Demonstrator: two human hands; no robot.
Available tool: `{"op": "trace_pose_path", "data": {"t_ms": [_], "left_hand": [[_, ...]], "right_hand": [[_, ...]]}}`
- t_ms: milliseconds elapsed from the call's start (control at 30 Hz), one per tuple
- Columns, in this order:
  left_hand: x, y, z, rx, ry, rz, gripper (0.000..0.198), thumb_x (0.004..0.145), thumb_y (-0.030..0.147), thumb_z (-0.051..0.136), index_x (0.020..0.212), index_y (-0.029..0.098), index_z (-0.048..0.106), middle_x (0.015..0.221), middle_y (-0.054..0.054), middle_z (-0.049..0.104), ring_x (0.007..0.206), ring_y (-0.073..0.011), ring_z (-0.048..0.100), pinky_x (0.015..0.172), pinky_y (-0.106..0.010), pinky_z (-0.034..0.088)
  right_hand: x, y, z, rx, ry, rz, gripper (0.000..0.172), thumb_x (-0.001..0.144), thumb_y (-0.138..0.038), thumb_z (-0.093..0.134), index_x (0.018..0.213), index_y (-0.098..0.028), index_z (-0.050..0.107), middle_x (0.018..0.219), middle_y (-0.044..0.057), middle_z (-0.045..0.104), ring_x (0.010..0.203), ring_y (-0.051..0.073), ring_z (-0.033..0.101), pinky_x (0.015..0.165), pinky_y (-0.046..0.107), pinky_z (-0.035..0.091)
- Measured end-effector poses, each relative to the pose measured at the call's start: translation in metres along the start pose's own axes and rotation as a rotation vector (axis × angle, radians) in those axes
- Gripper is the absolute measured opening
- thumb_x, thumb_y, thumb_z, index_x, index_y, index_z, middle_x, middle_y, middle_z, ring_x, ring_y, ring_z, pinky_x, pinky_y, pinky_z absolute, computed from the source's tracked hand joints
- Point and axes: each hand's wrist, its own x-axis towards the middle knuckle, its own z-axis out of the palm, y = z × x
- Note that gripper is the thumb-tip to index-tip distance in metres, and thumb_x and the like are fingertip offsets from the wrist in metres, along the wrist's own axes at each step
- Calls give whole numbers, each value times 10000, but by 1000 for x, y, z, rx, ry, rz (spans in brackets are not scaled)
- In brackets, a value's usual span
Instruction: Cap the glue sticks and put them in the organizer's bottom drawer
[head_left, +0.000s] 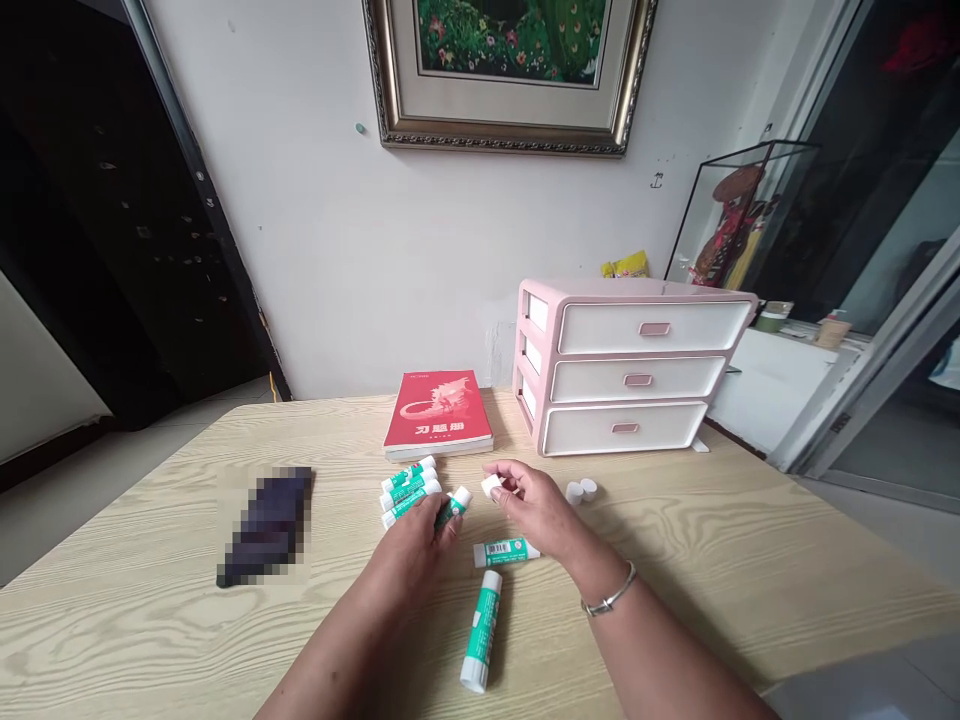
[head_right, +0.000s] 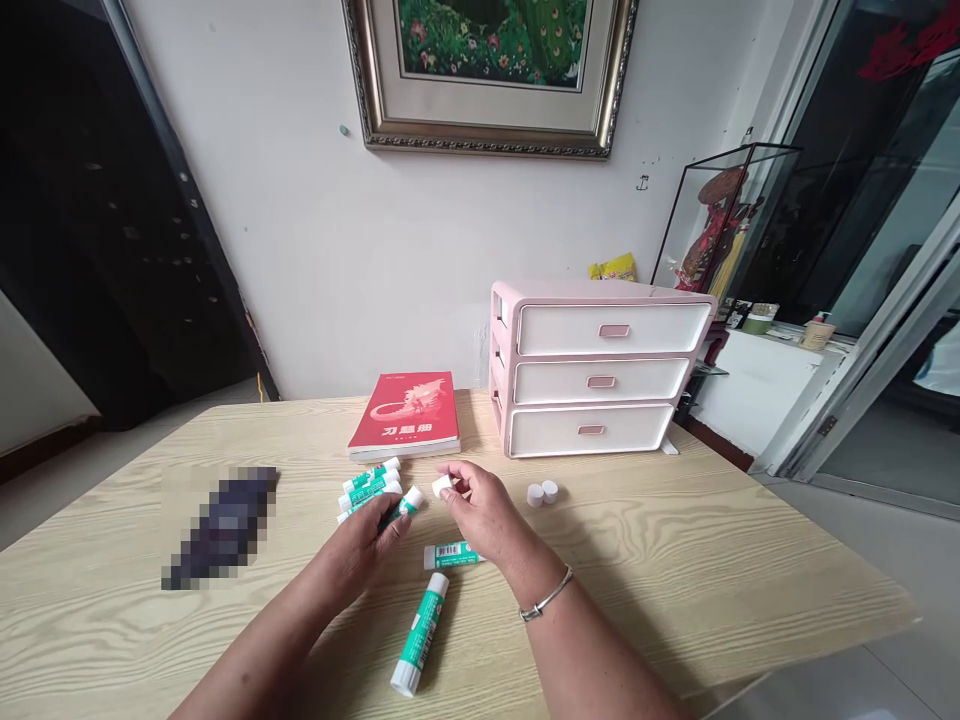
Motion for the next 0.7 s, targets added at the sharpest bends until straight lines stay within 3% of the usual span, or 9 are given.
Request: {"op": "trace_pose_path", "data": {"t_ms": [233, 533, 700], "left_hand": [[-1, 3, 2, -342, -73, -14, 349, 947, 540, 435, 961, 207, 540, 733, 8, 590, 637, -162, 542, 618, -279, 441], [-2, 2, 1, -403, -88, -18, 290, 960, 481, 407, 944, 216, 524, 695, 40, 516, 625, -144, 507, 598, -259, 414], [-2, 2, -1, -354, -72, 5, 246, 950, 413, 404, 956, 210, 542, 738, 33, 513, 679, -148, 500, 651, -270, 403]], "right_hand": [[-3, -9, 3, 100, -20, -44, 359, 882, -278, 607, 1224, -181, 663, 993, 62, 689, 866, 170, 620, 733, 298, 521], [-5, 1, 6, 106, -41, -136, 386, 939, -316, 582, 1297, -187, 642, 1136, 91, 698, 973, 187, 648, 849, 321, 531], [-8, -7, 6, 36, -76, -135, 394, 958, -327, 546, 1311, -179, 637, 1138, 96, 717, 926, 193, 672, 815, 324, 545]]}}
